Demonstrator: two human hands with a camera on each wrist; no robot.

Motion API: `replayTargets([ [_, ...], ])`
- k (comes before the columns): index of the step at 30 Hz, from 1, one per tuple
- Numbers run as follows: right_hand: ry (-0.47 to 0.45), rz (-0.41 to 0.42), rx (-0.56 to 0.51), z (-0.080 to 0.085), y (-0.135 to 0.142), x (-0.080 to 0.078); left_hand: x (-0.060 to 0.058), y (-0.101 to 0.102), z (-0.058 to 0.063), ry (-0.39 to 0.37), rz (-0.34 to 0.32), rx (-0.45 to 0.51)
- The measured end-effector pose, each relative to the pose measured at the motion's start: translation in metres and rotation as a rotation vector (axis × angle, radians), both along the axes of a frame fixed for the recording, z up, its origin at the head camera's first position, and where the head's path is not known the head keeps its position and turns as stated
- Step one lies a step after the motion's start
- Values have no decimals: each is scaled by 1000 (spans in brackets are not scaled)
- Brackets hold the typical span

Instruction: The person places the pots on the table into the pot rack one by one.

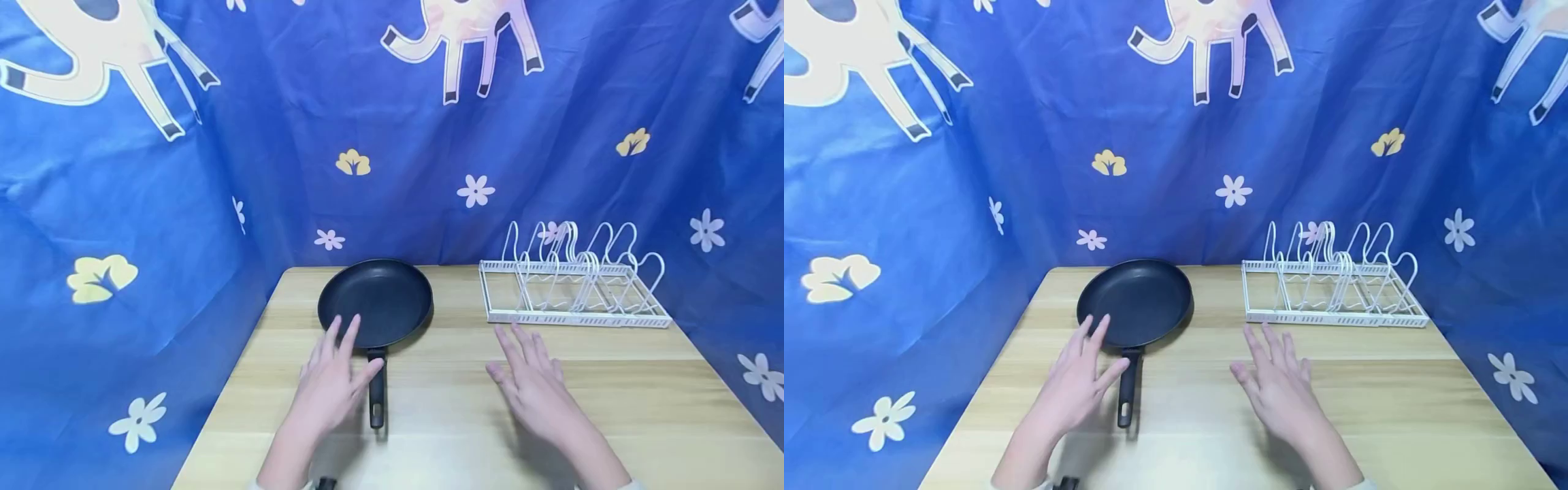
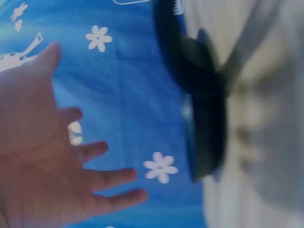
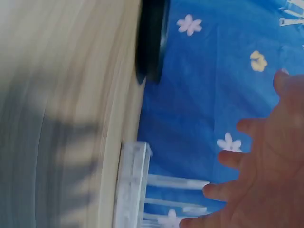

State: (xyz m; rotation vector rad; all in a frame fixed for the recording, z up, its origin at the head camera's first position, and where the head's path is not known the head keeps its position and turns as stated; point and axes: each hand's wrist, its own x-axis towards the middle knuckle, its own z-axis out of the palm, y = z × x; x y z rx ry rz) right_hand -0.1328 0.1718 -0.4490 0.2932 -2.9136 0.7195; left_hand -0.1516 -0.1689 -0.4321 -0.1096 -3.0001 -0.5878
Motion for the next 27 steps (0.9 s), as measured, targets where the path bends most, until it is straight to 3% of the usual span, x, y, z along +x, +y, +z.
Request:
replayTargets([
  [4,-6,88,-145,0,-15,-3,14,-11,-17,-45,78,241],
  [8,-130,155,-304,4,-24,-12,24,-14,-33,-162,121,423],
  [14,-215,255,-442,7,-40,-29,29,-11,-45,-431,5,849],
  [20,-287,330,-446,-5,-81,-45,24,0,-52,-680,-85,1189],
  [23,-446,352,-534,-16,-104,-52,18,8,-57,-744,-111,1302],
  [27,-722,346,-786,-30,-130,-62,8,14,-66,-785,-152,1418],
])
